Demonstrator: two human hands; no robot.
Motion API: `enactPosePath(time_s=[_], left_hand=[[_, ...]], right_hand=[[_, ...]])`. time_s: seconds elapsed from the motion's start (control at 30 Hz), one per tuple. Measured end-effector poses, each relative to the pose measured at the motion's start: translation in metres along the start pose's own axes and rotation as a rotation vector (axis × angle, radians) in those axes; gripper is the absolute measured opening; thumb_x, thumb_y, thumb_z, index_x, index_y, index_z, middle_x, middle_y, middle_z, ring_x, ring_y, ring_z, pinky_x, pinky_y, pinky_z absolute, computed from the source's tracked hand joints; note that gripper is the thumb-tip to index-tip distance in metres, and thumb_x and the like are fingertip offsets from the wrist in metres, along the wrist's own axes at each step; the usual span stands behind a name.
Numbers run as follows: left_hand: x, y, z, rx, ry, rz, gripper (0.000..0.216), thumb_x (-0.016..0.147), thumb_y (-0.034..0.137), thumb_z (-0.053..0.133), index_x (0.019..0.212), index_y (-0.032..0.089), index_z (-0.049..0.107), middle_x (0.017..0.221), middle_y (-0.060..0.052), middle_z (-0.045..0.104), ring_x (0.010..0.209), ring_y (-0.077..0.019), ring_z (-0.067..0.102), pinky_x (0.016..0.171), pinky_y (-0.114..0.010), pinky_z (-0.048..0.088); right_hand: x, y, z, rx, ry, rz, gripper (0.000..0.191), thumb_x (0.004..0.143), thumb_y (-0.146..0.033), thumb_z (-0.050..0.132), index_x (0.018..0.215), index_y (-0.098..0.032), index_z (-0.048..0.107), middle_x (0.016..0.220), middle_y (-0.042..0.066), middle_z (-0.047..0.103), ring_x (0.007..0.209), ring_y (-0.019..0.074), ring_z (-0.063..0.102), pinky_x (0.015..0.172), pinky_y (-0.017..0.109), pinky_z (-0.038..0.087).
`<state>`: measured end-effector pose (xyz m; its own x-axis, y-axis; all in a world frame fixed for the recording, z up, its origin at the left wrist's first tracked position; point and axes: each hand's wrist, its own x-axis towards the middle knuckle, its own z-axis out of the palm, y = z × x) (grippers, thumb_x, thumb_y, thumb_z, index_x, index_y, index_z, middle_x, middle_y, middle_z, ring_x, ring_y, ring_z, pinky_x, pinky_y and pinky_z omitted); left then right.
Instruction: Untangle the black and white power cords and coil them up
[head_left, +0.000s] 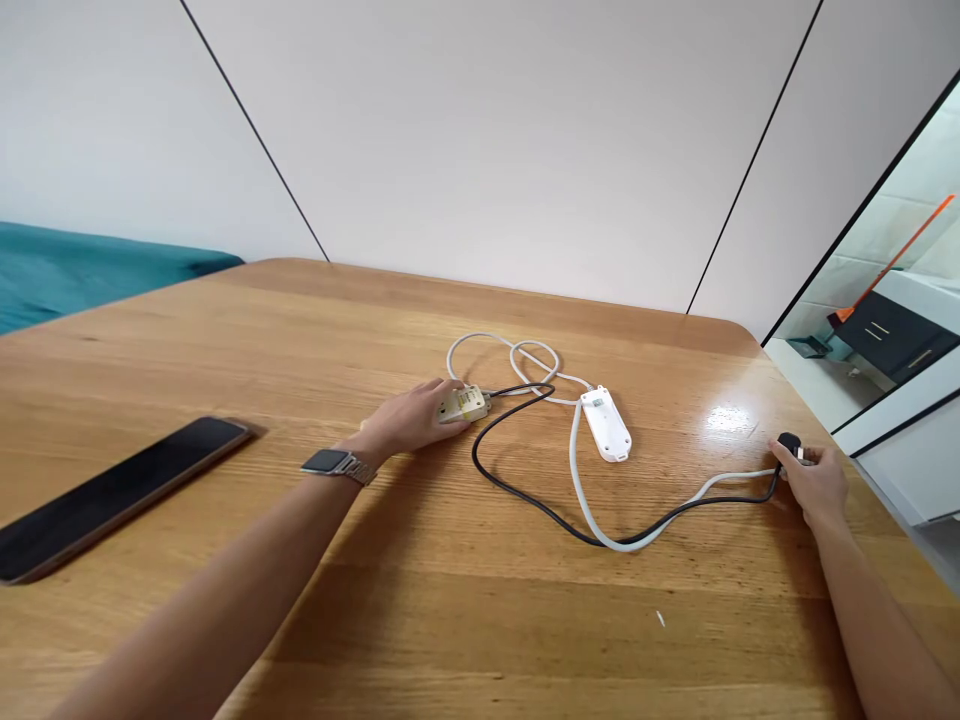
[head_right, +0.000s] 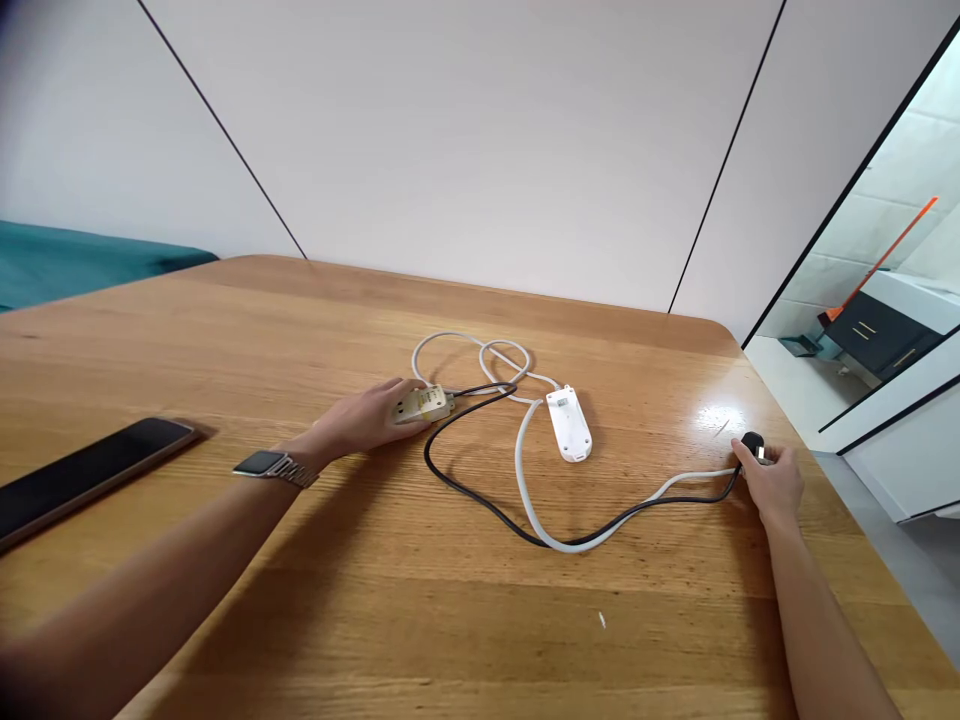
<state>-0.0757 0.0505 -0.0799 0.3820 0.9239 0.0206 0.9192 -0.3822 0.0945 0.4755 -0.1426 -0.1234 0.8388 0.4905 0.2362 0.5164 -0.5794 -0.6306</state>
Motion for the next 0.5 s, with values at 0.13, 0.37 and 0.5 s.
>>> enactPosePath(time_s=[0.13,0.37,0.5], left_hand=[[-0.002,0.019,0.001,0.107,0.034,-0.047,0.065,0.083,0.040,0.050,0.142,0.014,0.044,0.133,-0.018,0.057,0.114,-0.0359,0.058,0.095,-0.044,0.044],[-0.010,0.042,0.008,0.093,0.180,-0.016,0.057,0.090,0.051,0.045,0.138,0.021,0.051,0.140,-0.016,0.052,0.121,-0.0366,0.053,0.100,-0.050,0.042],[-0.015,0.042,0.010,0.053,0.218,0.012,0.055,0.090,0.050,0.046,0.135,0.021,0.053,0.138,-0.017,0.053,0.120,-0.0387,0.052,0.097,-0.052,0.042]], right_hand=[[-0.010,-0.010,-0.014,-0.119,-0.076,0.072,0.056,0.063,-0.069,0.063,0.089,-0.020,0.057,0.096,0.015,0.068,0.094,0.0356,0.063,0.078,0.043,0.048],[-0.003,0.002,-0.016,-0.098,-0.105,-0.075,0.075,0.066,-0.068,0.061,0.121,-0.017,0.060,0.101,0.014,0.070,0.097,0.0353,0.063,0.083,0.047,0.047],[0.000,-0.001,-0.009,-0.090,-0.021,-0.179,0.058,0.066,-0.064,0.064,0.106,-0.022,0.066,0.088,0.009,0.071,0.095,0.0353,0.060,0.090,0.055,0.041]])
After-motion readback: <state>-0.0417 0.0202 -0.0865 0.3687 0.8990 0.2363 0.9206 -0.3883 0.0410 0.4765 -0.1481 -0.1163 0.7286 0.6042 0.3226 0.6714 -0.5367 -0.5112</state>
